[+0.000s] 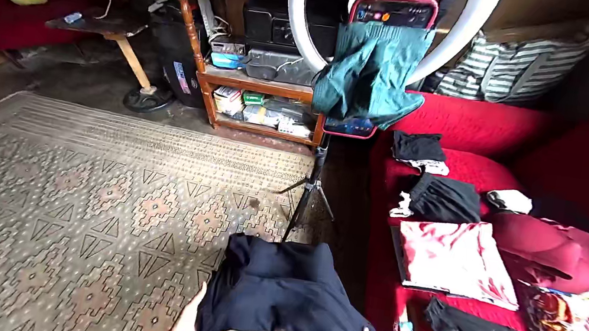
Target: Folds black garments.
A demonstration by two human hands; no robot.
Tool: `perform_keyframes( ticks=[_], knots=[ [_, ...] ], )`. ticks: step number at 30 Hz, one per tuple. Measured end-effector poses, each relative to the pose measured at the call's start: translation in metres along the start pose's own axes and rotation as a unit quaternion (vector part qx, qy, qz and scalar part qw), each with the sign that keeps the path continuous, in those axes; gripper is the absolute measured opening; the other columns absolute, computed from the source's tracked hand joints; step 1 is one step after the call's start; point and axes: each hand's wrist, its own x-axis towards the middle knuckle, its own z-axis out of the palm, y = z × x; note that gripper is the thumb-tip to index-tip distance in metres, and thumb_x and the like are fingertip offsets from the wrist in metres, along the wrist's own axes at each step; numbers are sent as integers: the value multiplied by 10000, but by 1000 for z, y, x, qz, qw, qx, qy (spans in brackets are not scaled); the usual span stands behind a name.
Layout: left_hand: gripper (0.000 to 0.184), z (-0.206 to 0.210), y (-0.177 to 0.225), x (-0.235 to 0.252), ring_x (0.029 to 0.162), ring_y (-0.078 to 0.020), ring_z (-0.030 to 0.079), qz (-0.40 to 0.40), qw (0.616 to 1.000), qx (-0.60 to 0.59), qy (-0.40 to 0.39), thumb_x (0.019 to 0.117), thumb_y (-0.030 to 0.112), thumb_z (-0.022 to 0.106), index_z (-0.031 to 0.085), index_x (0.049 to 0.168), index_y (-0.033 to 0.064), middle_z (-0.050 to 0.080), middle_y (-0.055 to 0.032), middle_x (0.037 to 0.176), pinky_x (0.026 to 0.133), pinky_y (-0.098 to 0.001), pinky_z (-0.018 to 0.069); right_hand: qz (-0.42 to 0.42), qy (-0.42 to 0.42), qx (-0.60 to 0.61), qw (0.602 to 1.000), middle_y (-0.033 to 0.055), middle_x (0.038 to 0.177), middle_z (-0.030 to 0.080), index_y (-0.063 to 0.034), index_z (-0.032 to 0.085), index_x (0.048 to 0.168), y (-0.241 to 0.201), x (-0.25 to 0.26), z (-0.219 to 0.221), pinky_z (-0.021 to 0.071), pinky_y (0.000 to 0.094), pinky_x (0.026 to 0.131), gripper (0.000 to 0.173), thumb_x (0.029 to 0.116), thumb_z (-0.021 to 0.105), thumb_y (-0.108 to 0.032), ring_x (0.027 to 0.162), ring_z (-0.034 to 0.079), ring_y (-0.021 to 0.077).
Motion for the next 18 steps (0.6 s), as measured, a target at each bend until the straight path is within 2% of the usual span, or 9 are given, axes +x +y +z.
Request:
perform_keyframes(
  ticks=[2,5,7,9,11,12,14,16,18],
  knots=[
    [485,-21,-11,-5,1122,-219,666,-4,999,40,-32,1101,405,348,495,1426,76,683,-122,1237,961,-462,555,5,19,32,999,42,968,760,-64,581,1215,7,-10,-9,631,360,831,261,1096,360,-135,891,744,135],
    [402,-30,8,-14,963,-140,703,38,991,104,-75,982,209,568,499,1331,21,714,-59,1061,886,-362,593,-35,10,4,999,33,933,760,-58,626,1146,-6,2,-4,631,340,805,243,1065,401,-99,855,740,122],
    [388,-24,23,-5,920,-116,703,83,990,100,-58,929,200,581,537,1268,18,719,-39,1014,857,-340,596,-85,-2,-29,996,10,876,765,-75,673,1036,-30,15,4,631,307,764,225,1025,448,-71,798,737,97],
    [359,-7,36,12,1009,-124,679,132,989,63,-4,1065,241,390,537,1302,15,703,-70,1112,903,-348,573,-133,-17,-48,990,5,864,766,-82,698,996,-56,30,10,631,303,753,201,991,497,-70,789,736,97],
    [494,-4,39,22,1254,-189,578,154,981,113,27,1092,291,372,429,1488,2,577,-155,1406,1051,-400,492,-148,-12,-58,987,4,887,765,-73,685,1032,-64,33,12,634,304,762,174,988,516,-78,806,737,97],
    [628,-8,35,24,1348,-218,506,155,973,167,15,1033,316,473,329,1557,0,477,-188,1513,1101,-417,445,-144,-5,-63,988,3,903,768,-65,678,1056,-64,31,12,634,299,773,181,1001,507,-75,819,739,92],
    [937,-11,19,20,1364,-215,508,169,950,262,2,832,423,707,316,1554,-29,482,-202,1509,1122,-388,448,-126,18,-73,989,19,916,763,-34,672,1095,-56,27,9,631,302,769,191,1017,502,-75,824,736,99],
    [976,-11,-7,11,1275,-225,586,180,935,305,30,704,370,847,421,1468,-62,592,-206,1377,1094,-390,483,-94,42,-81,991,8,894,756,-35,658,1097,-39,17,10,627,287,740,183,1029,494,-80,796,730,85],
    [838,-19,-34,6,1225,-232,619,184,934,297,80,743,319,848,503,1389,-87,638,-214,1302,1079,-392,491,-52,58,-67,995,11,886,749,-33,645,1103,-15,6,6,622,283,734,184,1046,478,-86,788,726,85]
  ],
)
